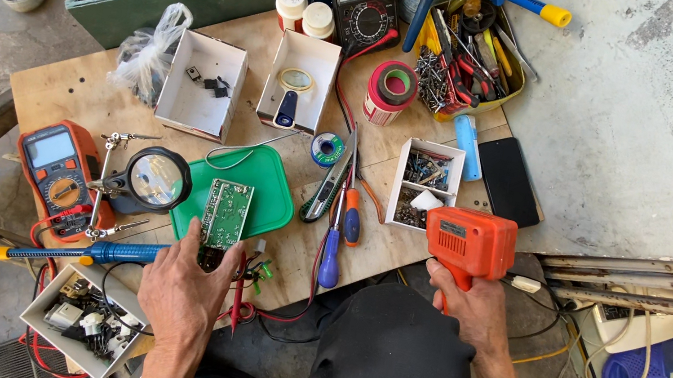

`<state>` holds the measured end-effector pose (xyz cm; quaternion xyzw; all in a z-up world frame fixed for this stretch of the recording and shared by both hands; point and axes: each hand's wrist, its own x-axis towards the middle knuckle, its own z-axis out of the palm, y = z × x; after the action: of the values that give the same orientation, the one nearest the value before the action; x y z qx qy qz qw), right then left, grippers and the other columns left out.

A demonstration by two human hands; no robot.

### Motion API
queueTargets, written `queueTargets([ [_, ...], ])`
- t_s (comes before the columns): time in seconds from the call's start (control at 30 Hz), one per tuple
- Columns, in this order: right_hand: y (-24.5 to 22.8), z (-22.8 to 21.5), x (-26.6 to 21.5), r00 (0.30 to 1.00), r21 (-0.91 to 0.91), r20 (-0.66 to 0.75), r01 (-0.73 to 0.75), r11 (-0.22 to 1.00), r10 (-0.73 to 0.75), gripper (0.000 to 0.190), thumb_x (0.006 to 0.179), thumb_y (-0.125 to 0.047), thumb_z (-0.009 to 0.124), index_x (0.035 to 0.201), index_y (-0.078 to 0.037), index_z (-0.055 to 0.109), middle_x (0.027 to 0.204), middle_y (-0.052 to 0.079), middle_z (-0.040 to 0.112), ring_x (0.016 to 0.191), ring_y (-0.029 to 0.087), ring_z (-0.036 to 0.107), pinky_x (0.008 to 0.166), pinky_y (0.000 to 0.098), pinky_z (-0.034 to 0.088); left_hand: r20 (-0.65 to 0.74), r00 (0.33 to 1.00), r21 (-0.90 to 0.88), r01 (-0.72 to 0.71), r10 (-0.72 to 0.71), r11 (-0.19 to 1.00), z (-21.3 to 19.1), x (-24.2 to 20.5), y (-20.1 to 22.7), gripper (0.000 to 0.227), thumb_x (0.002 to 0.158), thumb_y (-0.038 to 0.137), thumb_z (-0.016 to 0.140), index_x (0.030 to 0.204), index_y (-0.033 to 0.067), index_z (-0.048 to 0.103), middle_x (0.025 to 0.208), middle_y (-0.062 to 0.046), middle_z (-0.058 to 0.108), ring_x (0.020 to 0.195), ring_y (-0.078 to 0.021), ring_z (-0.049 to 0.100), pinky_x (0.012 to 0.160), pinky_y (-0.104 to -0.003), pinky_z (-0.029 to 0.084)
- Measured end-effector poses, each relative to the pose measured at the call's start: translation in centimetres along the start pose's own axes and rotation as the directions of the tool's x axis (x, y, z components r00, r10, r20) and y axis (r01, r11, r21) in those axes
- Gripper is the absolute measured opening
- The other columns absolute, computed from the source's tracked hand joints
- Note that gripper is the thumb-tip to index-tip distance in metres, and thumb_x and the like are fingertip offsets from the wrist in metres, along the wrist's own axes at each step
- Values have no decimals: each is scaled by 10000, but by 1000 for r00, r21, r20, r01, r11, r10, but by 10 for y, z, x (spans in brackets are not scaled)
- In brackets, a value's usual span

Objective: The person sits cross-legged on the floor and uses a multimeter to test a green circuit board. They then use an orange heat gun to apply heat to the board while holding it steady. Finally, they use the multimeter again to test the board.

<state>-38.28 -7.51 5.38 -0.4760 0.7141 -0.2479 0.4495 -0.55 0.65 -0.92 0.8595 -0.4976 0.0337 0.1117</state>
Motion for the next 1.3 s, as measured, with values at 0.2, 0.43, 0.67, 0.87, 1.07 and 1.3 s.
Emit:
queueTargets([
  [0.2, 12, 3, 4, 999, -48, -28, -25, 999, 24, 230, 957, -289, 821, 879, -79, 770, 613, 70, 719, 544, 156, 681, 693, 312, 625, 65, 997, -72, 55, -50, 996, 1, 4, -1, 888, 904, 770, 722, 1527, 137, 740, 1155, -126, 830, 1072, -357, 746, 865, -521, 578],
  [0.43, 34, 3, 13, 999, -62, -41, 8, 998, -10, 193, 937, -280, 836, 940, -104, 757, 782, 54, 799, 606, 180, 762, 742, 321, 667, 53, 997, -55, 64, -61, 996, 4, 3, -2, 880, 896, 782, 730, 1517, 159, 750, 1198, -107, 831, 1091, -352, 758, 885, -522, 574],
  [0.67, 61, 3, 27, 996, -173, -15, 82, 982, -86, 231, 943, -380, 821, 941, -153, 774, 776, 4, 836, 600, 139, 794, 733, 294, 681, -10, 1000, -39, 13, -13, 999, -4, 7, 3, 850, 900, 744, 769, 1549, 196, 731, 1088, -87, 809, 1014, -338, 756, 776, -497, 568],
  [0.87, 56, 2, 25, 997, -156, -9, 79, 985, -81, 242, 936, -384, 819, 979, -150, 777, 786, 26, 853, 607, 147, 799, 738, 304, 685, -11, 1000, -55, 12, -13, 998, -5, 10, 3, 866, 905, 756, 759, 1568, 199, 727, 1113, -94, 792, 1013, -357, 753, 752, -505, 570],
  [1.07, 83, 5, 34, 973, -157, -41, 218, 963, -226, 230, 912, -349, 853, 865, -167, 721, 661, -6, 766, 574, 117, 778, 662, 268, 655, 50, 997, -49, 58, -55, 997, -5, 14, 5, 875, 906, 768, 735, 1587, 219, 698, 1149, -95, 772, 1033, -369, 743, 779, -523, 575],
  [1.3, 72, -1, 23, 987, -43, -51, 149, 988, -151, 213, 920, -293, 880, 931, -138, 735, 688, 13, 739, 596, 150, 760, 710, 285, 653, 81, 996, -58, 52, -47, 997, -11, 15, 7, 874, 909, 754, 734, 1592, 212, 674, 1171, -115, 765, 1071, -393, 736, 797, -546, 573],
])
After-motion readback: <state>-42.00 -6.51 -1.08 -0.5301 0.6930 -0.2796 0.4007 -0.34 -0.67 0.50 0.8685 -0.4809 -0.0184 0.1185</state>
